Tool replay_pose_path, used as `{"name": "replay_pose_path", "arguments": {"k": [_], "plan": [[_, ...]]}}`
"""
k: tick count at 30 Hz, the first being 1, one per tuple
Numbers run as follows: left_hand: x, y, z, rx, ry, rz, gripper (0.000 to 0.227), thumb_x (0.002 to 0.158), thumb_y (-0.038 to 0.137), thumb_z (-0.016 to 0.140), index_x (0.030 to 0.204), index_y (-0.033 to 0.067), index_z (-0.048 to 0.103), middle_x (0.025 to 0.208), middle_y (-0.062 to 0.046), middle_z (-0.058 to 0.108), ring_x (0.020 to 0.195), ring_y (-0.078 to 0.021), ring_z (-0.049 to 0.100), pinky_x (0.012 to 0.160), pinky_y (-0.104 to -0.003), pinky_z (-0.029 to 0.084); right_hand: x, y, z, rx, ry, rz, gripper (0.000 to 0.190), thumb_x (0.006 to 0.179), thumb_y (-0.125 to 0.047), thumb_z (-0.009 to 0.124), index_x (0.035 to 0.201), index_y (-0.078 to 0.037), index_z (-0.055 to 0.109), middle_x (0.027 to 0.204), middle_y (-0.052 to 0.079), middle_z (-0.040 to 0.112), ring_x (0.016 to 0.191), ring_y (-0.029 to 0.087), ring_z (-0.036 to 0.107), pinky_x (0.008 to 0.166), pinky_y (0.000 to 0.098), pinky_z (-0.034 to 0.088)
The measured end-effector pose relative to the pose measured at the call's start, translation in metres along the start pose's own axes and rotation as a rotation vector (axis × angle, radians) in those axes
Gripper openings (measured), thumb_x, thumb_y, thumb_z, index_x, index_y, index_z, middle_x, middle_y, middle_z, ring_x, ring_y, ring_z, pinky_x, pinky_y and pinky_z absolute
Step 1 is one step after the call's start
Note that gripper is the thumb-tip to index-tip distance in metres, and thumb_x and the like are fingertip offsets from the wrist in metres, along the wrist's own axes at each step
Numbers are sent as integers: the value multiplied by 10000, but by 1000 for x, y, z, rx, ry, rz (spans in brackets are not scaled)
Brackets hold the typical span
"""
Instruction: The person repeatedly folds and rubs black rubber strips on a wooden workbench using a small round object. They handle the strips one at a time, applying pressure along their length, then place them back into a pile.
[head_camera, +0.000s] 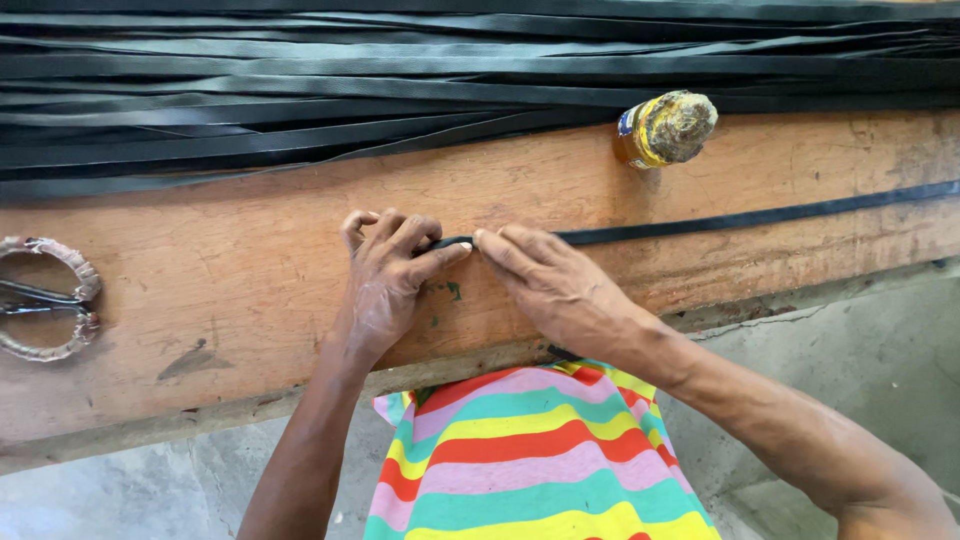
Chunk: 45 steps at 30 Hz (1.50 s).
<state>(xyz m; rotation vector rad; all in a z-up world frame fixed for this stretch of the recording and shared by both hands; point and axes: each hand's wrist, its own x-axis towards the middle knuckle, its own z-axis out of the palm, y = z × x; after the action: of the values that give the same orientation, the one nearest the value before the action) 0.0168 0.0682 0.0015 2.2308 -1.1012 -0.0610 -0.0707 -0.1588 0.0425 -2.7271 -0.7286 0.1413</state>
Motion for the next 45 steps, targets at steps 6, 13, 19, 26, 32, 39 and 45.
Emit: {"name": "replay_pose_path", "arguments": {"k": [6,13,19,26,32,39,45], "plan": [[-4,-11,-4,-75,106,-19,516,709,-66,704,1104,254,792,1031,59,681,977,-158,610,991,-465,302,6,-4,2,30,-107,26,353,821,-54,581,1157,51,561,1475,237,477,1393,391,446,1161,455,380],[-14,-19,-6,-58,110,-43,439,717,-10,744,1043,278,798,965,54,657,957,-182,592,936,-464,302,4,2,-4,98,-96,10,515,717,11,599,1228,52,552,1470,220,491,1365,380,457,1123,467,385],[-15,-19,-10,19,66,-40,440,734,32,774,1083,299,807,995,45,632,980,-181,570,949,-462,299,8,3,-5,101,-94,25,574,739,16,620,1307,29,538,1453,190,508,1351,361,474,1126,475,390],[-17,-18,-14,17,46,-31,472,695,57,783,1108,284,797,1017,19,618,1001,-201,556,967,-475,292,23,-8,5,68,-41,-24,544,808,-35,597,1339,55,515,1397,190,537,1305,367,507,1100,457,424],[-20,-30,-19,-43,104,-59,480,720,-26,763,1098,268,798,1031,54,662,984,-184,584,940,-457,320,28,-8,8,104,-36,-48,397,791,-2,611,1182,41,560,1422,203,531,1304,384,532,1102,433,457],[-25,-34,-19,-18,120,-52,450,708,-24,763,1057,258,794,1028,42,657,1007,-197,596,931,-462,327,30,-7,0,194,-68,-18,670,680,39,674,1338,8,547,1398,190,535,1256,390,527,1065,446,453],[-22,-27,-26,-44,104,-84,344,753,76,827,1041,261,801,1018,22,627,989,-208,582,935,-479,320,35,-9,5,172,-18,-36,739,742,6,653,1459,18,477,1316,142,548,1210,342,540,1057,436,464]]}}
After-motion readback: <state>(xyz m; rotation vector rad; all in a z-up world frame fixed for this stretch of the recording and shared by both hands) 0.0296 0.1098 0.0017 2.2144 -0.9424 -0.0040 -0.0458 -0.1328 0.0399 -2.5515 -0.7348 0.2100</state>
